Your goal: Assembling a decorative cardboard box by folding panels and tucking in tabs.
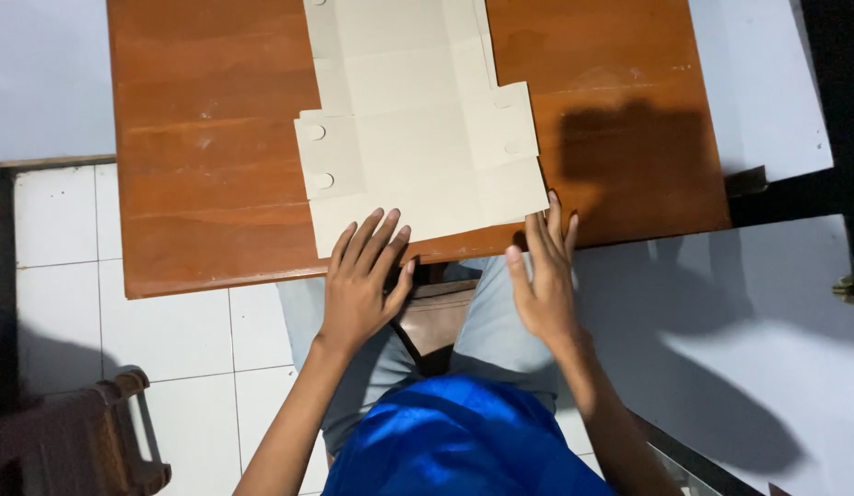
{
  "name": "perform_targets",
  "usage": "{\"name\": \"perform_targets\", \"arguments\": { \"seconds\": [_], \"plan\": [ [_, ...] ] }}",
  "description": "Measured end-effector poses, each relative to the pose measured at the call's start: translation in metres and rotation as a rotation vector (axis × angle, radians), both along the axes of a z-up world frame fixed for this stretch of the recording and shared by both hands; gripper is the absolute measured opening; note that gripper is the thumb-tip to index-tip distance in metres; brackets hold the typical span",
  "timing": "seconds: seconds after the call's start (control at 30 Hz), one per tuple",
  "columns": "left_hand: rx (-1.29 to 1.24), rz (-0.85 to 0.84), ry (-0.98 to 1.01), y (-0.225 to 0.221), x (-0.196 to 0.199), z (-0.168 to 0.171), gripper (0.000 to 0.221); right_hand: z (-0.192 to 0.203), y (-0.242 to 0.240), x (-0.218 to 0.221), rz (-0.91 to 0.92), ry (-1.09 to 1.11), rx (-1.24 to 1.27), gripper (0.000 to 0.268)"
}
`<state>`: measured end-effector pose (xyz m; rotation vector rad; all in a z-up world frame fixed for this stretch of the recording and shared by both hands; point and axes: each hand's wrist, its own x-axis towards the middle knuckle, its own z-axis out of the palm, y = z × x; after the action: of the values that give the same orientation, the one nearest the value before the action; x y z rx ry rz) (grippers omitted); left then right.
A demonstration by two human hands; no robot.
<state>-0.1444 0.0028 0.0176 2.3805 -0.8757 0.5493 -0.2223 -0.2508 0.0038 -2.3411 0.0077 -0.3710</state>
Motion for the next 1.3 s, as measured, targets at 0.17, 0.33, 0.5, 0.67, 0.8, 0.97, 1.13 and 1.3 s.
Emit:
{"name": "perform_targets", "arguments": {
  "seconds": [0.17, 0.33, 0.5, 0.67, 0.8, 0.97, 1.13, 1.3],
  "plan": [
    [0.049, 0.045, -0.018, -0.005, 0.012, 0.000, 0.022, 0.005, 0.029, 0.004, 0.010, -0.109, -0.072, 0.067],
    [0.046, 0.040, 0.029, -0.017, 0.028, 0.003, 0.026, 0.004, 0.042, 0.004, -0.016, -0.120, -0.020, 0.064],
    [-0.103, -0.208, 0.217, -0.043, 0.048, 0.040, 0.049, 0.023, 0.057, 0.010, 0.069, -0.104, -0.032, 0.062],
    [-0.252, -0.293, 0.379, -0.043, 0.051, 0.036, 0.065, 0.022, 0.057, 0.011, 0.115, -0.114, -0.215, 0.064],
    [-0.271, -0.254, 0.291, -0.045, 0.054, 0.017, 0.046, 0.023, 0.057, 0.010, 0.099, -0.089, -0.495, 0.067],
    [-0.019, -0.295, 0.165, -0.045, 0.054, 0.007, 0.039, 0.034, 0.046, 0.034, 0.069, -0.162, -0.446, 0.059],
    [-0.064, -0.286, 0.191, -0.046, 0.055, 0.008, 0.040, 0.031, 0.039, 0.053, 0.124, -0.065, -0.595, 0.076],
    [-0.082, -0.290, 0.175, -0.046, 0.057, 0.008, 0.038, 0.027, 0.038, 0.041, 0.101, -0.032, -0.662, 0.077]
  ]
}}
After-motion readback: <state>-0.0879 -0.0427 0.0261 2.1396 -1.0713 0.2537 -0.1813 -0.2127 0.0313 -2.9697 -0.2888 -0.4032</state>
